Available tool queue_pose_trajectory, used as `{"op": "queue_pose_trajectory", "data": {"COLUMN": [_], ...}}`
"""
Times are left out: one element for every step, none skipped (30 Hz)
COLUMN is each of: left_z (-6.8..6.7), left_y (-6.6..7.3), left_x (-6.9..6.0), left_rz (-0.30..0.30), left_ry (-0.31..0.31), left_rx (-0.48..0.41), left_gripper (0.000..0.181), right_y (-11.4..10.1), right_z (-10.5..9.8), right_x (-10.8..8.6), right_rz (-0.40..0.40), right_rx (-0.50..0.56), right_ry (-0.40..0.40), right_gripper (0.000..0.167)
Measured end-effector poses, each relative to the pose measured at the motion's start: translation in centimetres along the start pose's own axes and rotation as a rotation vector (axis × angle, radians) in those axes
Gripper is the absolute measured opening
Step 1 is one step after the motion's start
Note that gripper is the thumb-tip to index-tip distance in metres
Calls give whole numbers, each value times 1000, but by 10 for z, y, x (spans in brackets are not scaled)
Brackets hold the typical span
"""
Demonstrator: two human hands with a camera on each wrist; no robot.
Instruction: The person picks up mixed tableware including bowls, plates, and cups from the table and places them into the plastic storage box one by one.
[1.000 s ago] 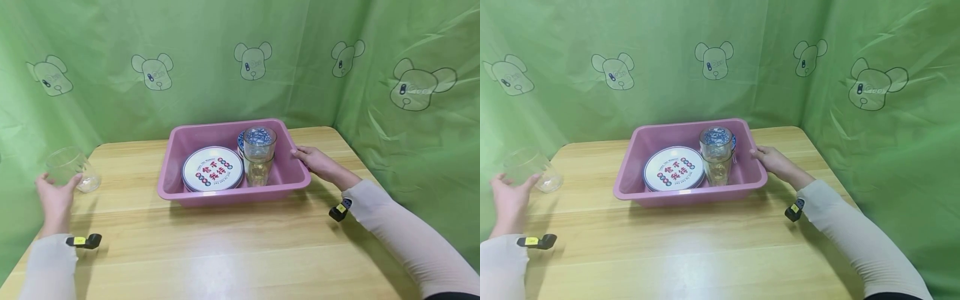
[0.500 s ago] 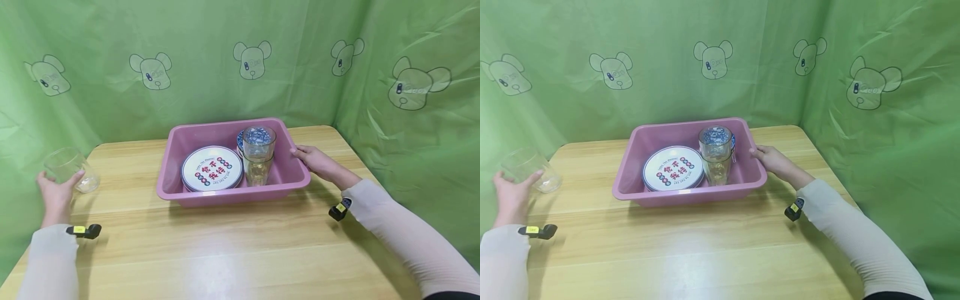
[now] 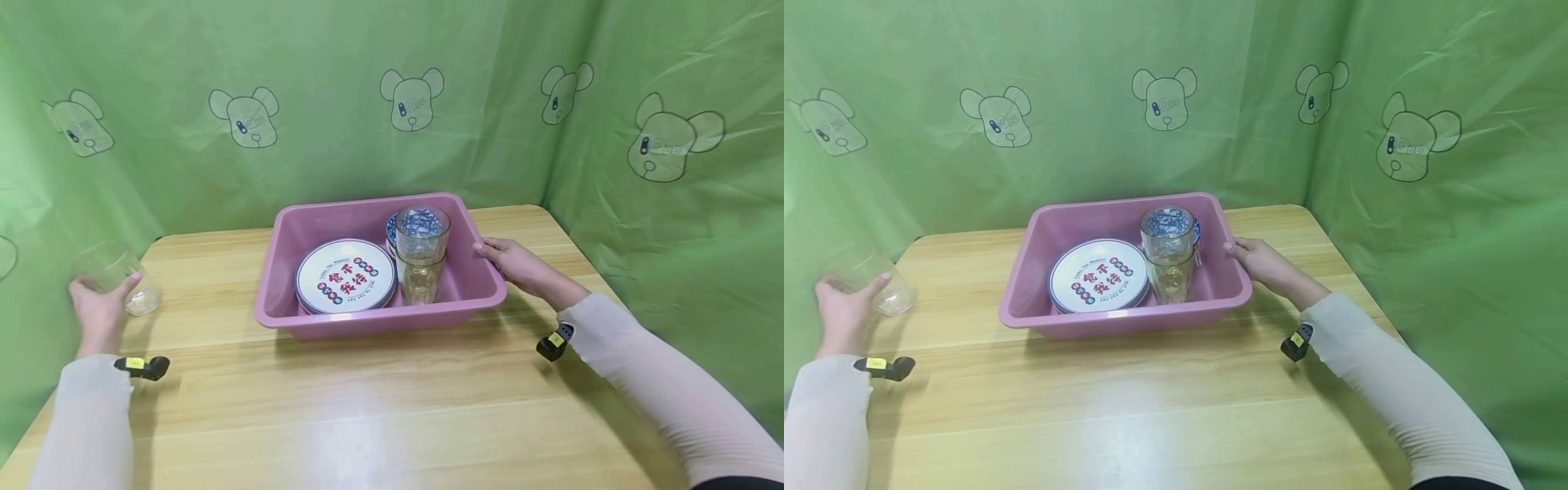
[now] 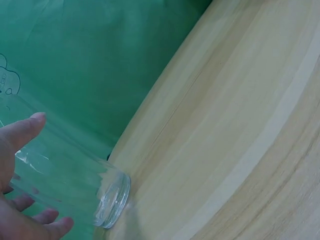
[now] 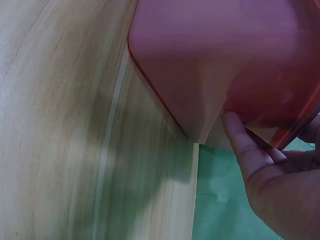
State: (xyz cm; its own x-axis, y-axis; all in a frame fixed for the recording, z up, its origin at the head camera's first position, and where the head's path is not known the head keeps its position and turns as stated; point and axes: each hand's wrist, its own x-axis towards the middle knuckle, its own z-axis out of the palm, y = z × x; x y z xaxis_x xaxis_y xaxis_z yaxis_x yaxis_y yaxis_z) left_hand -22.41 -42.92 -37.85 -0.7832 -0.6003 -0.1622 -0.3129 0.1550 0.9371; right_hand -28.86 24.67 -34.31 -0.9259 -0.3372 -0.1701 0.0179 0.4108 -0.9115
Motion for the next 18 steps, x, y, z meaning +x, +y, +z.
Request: {"op": "queue_pose_trajectory", "data": {"left_z": [0, 1, 1, 2, 2, 3, 3, 4, 5, 5, 6, 7, 8, 9, 10, 11, 12, 12], "left_y": [0, 0, 0, 0, 0, 0, 0, 0, 0, 0, 1, 1, 1, 2, 3, 3, 4, 5], "left_x": [1, 1, 2, 2, 2, 2, 1, 1, 0, -1, -2, -3, -4, -4, -5, -5, -5, -5], "left_rz": [1, 3, 7, 9, 10, 9, 8, 8, 7, 9, 12, 20, 28, 38, 49, 61, 73, 84], "left_ry": [10, 21, 30, 38, 42, 43, 40, 36, 30, 22, 15, 9, 3, -1, -5, -8, -11, -16], "left_rx": [1, 3, 7, 10, 12, 14, 19, 23, 27, 30, 34, 39, 45, 48, 49, 51, 57, 61], "left_gripper": [113, 112, 111, 109, 109, 109, 109, 110, 110, 111, 111, 111, 111, 110, 110, 109, 109, 109], "right_y": [0, -1, 0, 0, 0, 0, 1, 1, 1, 1, 1, 1, 0, 0, -1, -1, -2, -2], "right_z": [0, 0, 0, 0, 0, 0, 0, 0, 0, 0, 0, 0, 0, 0, 0, 0, 0, 0], "right_x": [0, 0, 0, 0, 0, 0, 1, 1, 1, 1, 1, 1, 1, 0, 0, -1, -1, -1], "right_rz": [-1, 1, 0, 1, 0, 3, 4, 6, 7, 6, 5, 7, 5, 3, 2, 0, 2, 2], "right_rx": [-1, -1, -1, -1, -4, -4, -3, -3, -4, -7, -7, -5, -4, -6, -9, -10, -9, -9], "right_ry": [-1, 0, 0, 0, -1, 0, 0, 1, 0, -2, -3, -2, -3, -4, -6, -7, -5, -5], "right_gripper": [59, 59, 59, 59, 59, 59, 58, 58, 58, 59, 59, 59, 59, 59, 59, 59, 59, 59]}}
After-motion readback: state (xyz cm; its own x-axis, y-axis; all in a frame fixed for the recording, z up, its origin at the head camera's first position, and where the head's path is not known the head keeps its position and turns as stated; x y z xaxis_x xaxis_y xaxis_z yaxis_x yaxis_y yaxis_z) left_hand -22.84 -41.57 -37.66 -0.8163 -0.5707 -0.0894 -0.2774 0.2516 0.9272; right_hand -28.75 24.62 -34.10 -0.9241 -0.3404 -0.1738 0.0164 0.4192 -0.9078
